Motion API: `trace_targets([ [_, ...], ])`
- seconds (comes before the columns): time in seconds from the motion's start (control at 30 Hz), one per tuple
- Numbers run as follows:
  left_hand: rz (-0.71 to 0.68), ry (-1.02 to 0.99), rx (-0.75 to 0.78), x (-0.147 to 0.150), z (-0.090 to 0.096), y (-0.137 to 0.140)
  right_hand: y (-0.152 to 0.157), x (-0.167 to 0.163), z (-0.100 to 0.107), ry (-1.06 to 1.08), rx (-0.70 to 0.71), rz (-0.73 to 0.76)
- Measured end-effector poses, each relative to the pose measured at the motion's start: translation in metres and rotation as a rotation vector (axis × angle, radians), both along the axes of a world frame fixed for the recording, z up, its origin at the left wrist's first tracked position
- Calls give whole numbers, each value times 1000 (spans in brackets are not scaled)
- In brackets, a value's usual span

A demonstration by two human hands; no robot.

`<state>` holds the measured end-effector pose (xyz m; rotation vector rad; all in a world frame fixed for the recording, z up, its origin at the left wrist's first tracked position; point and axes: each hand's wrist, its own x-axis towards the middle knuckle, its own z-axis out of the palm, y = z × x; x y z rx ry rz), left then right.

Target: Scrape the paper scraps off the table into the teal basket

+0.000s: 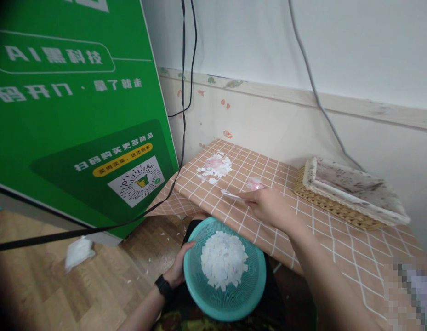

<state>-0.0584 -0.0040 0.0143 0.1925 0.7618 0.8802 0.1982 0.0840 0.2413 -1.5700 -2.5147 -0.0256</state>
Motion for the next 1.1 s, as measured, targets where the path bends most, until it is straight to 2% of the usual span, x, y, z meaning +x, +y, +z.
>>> trace_targets([
  [0.17,-24,-33,4,0,2,-1,-15,14,-7,19,16,13],
  [0.3,-19,-9,15,0,3,-1,-18,18,-3,11,20,5],
  [0.47,-12,28,0,1,8,-1,-16,14,2,34,55,-48],
  [0.67,-24,39,-23,2,9,0,-3,0,-4,43,124,-122],
  [0.9,-30,20,23,0,6,0,8,-12,-3,73,44,-26],
  [1.1,-29,25,4,1,1,0,11,-17,-1,158,36,-36],
])
